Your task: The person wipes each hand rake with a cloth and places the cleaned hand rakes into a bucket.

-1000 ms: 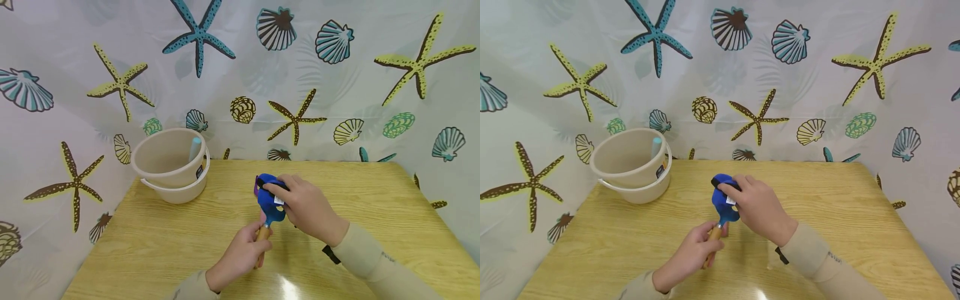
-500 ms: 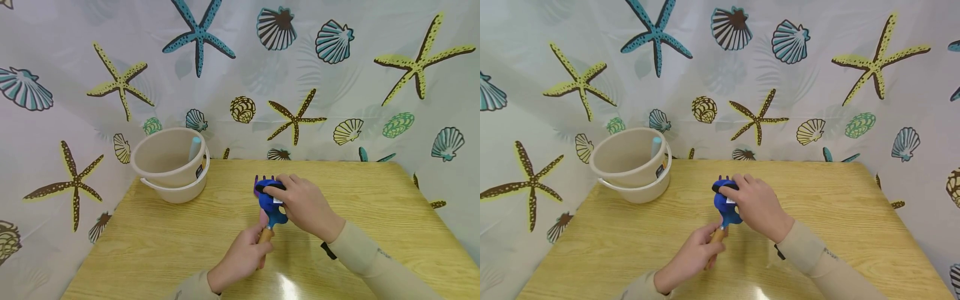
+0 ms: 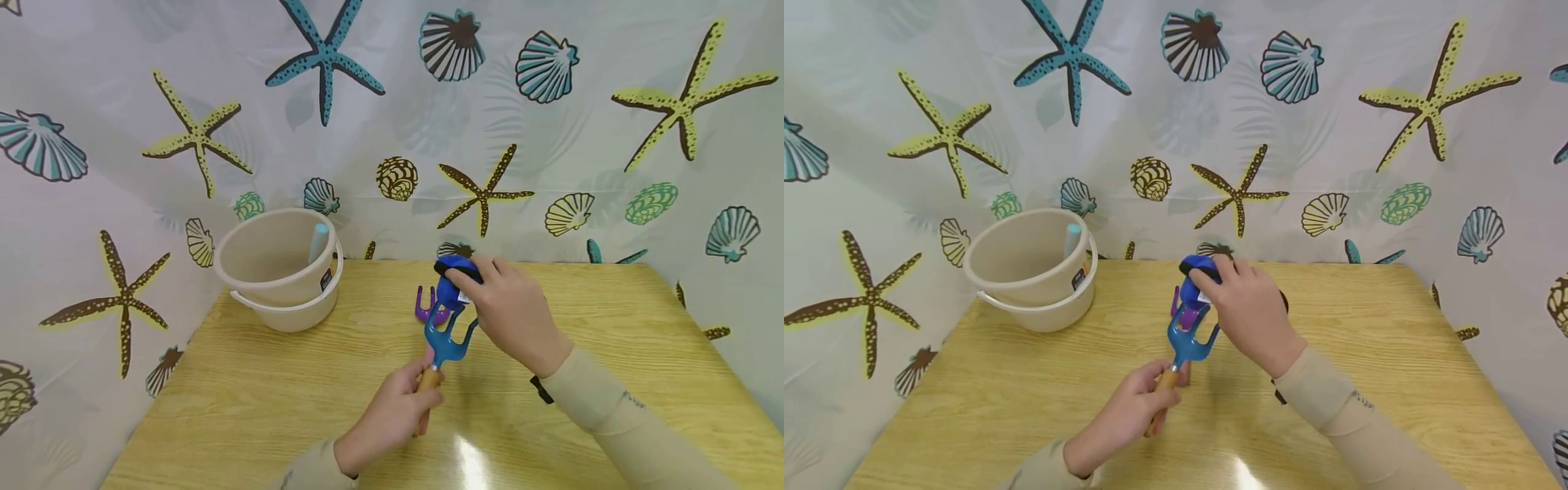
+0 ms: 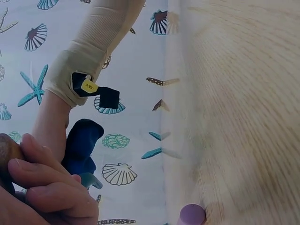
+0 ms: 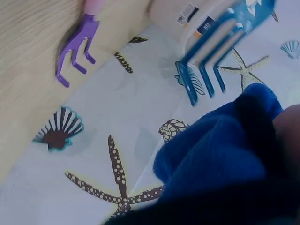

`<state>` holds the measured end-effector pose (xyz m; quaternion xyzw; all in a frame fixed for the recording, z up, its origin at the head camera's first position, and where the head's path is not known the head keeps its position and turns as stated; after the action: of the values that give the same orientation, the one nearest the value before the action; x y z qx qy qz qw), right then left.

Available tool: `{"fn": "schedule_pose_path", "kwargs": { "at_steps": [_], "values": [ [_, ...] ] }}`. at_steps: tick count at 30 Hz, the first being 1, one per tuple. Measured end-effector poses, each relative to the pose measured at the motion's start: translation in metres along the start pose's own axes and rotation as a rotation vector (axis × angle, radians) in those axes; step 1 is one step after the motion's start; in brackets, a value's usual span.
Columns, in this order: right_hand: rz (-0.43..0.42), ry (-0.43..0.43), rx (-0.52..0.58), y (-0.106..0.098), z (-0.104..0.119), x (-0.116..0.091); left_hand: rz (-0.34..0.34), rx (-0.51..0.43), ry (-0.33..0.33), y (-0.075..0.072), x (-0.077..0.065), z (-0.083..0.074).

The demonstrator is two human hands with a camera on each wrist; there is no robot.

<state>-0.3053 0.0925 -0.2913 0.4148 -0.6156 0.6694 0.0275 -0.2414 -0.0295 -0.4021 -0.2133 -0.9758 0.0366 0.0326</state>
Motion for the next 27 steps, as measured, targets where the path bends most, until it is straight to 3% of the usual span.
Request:
{"fn": "schedule_pose_path", "kwargs": {
  "at_steps": [4,9,12,16,23,27],
  "values": [
    [-0.018,0.024,0.172,-0.011,0.000,-0.001,-0.002,0.007,0.011,-0.001,0.000,0.000],
    [0.068,-0.066,0.326,-0.005,0.030,-0.006,0.007,0.009,0.034,-0.001,0.001,-0.002],
    [0.118,-0.090,0.272,0.005,0.039,-0.009,0.016,-0.007,0.038,0.001,0.001,-0.002],
    [0.122,-0.074,0.160,0.014,0.032,-0.011,0.028,-0.020,0.048,0.003,-0.002,-0.003],
    [0.042,-0.099,0.041,0.009,0.021,-0.009,0.024,-0.027,0.024,0.003,-0.002,-0.001],
    [-0.010,-0.052,0.017,-0.004,0.007,-0.006,0.015,-0.037,0.008,0.003,-0.001,-0.001]
  ]
}}
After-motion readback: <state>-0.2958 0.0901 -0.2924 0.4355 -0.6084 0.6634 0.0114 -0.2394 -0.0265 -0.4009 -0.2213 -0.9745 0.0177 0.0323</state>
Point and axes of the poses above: each hand's wrist, its own x-axis towards the middle knuckle, its own y-axis out of the palm, z = x × y, the point moved 8 cm from there along x, towards the middle knuckle, and after that the axes turned 10 degrees about y, right-handed, at the moved point
